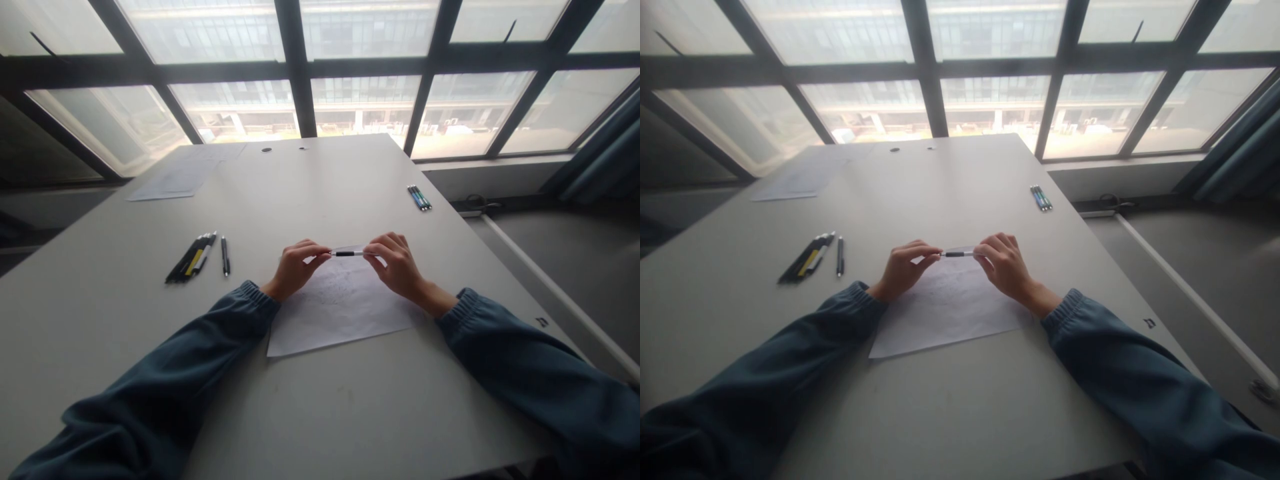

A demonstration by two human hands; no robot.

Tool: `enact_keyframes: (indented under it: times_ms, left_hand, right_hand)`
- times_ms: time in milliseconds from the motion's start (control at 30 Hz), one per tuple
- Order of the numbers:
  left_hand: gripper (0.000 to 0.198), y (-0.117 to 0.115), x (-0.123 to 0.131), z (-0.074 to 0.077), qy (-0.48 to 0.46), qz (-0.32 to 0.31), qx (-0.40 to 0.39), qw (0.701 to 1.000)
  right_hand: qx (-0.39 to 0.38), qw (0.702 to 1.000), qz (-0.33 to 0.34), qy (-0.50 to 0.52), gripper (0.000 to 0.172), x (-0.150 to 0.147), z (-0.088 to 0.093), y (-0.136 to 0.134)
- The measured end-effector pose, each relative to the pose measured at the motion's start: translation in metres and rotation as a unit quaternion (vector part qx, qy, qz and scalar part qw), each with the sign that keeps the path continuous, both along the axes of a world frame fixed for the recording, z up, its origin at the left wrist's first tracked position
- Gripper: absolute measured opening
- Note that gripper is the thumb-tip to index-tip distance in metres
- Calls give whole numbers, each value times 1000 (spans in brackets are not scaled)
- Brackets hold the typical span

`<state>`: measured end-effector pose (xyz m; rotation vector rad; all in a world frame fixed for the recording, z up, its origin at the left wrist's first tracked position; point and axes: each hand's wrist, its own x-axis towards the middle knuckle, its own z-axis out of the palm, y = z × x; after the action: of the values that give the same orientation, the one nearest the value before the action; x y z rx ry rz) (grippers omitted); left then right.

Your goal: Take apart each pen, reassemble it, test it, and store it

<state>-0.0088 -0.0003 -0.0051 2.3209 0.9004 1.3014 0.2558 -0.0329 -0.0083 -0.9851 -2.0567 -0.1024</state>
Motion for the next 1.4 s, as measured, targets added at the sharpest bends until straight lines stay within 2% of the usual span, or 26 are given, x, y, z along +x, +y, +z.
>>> enact_keyframes:
  times_ms: [967,1400]
  left_hand:
    - [12,-2,1,2,11,-25,13,1000]
    - [13,-2,0,3,4,-46,22,999]
  right_hand:
    - [39,997,37,-51,5,-1,2,-1]
    - [-12,996,42,-79,12,-2,5,-4]
